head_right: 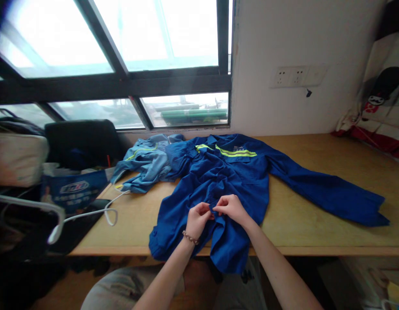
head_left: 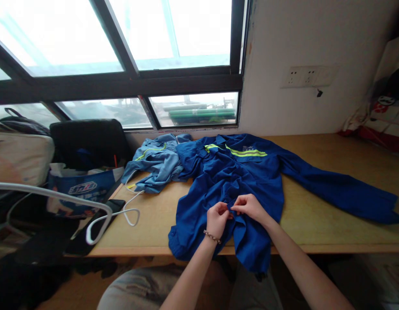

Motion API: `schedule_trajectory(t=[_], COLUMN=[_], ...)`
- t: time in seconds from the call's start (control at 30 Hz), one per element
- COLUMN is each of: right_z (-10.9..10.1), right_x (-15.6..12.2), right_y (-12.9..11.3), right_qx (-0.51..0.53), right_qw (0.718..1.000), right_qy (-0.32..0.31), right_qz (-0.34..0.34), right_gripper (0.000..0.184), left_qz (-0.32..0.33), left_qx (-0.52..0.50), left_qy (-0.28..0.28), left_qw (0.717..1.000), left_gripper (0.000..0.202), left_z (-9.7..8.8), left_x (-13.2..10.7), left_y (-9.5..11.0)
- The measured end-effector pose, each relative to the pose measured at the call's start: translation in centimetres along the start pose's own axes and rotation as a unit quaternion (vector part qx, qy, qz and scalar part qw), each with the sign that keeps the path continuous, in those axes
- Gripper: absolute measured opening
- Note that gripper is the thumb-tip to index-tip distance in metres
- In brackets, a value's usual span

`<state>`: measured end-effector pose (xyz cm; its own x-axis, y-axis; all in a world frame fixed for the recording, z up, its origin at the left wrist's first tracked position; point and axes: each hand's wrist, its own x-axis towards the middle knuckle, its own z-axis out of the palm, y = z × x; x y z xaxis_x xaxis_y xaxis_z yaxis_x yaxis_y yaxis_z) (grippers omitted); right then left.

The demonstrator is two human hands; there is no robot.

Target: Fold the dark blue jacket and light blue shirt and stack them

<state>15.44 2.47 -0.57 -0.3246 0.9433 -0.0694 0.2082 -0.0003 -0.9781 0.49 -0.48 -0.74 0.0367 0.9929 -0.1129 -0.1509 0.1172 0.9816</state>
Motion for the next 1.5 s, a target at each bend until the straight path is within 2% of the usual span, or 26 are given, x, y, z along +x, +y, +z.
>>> schedule_trajectory(t=[0.13,0.27,0.37,0.53,0.83,0.97,1.17,1.27,1.37,1.5], right_z=[0.4,0.7,0.8,0.9,1.0,1.1,1.5,1.6,1.5,1.1], right_x=[-0.4,-0.7,-0.8,-0.7,-0.9,-1.0,-1.0,-1.0,-0.8,-0.4], right_y=[-0.3,-0.7,-0.9,-1.0,-1.3,-1.5,-1.4,-1.4,-1.4,-1.1], right_qx=[-0.090,-0.224,-0.266,-0.274,-0.217,-0.225,-0.288,-0.272,-0.204,-0.017], right_qw=[0.994,0.965,0.950,0.946,0.963,0.962,0.943,0.948,0.969,0.998], right_qy=[0.024,0.063,0.062,0.060,0.044,0.020,-0.005,-0.011,-0.008,-0.047], right_qz=[-0.054,-0.121,-0.150,-0.163,-0.151,-0.150,-0.165,-0.164,-0.141,-0.036], right_gripper=[0.019,0.014,0.013,0.016,0.016,0.013,0.015,0.019,0.023,0.026], left_qz=[-0.026,-0.038,-0.070,-0.084,-0.073,-0.029,0.041,0.050,0.051,0.049], left_qx=[-0.015,0.003,-0.018,-0.052,-0.079,-0.047,0.020,0.041,0.047,0.033], left_qy=[0.007,0.032,0.049,0.058,0.061,0.038,0.015,0.006,-0.003,-0.023], left_qw=[1.000,0.999,0.996,0.993,0.992,0.998,0.999,0.998,0.998,0.998], left_gripper=[0.015,0.025,0.027,0.027,0.021,0.022,0.019,0.017,0.016,0.014], left_z=[-0.1,-0.1,-0.2,-0.5,-0.4,-0.3,-0.2,-0.1,-0.1,-0.1], left_x=[0.2,0.4,0.7,0.9,0.7,0.6,0.2,0.1,0.0,-0.1], left_y=[-0.1,-0.2,-0.5,-0.9,-0.6,-0.7,-0.5,-0.3,-0.1,0.3])
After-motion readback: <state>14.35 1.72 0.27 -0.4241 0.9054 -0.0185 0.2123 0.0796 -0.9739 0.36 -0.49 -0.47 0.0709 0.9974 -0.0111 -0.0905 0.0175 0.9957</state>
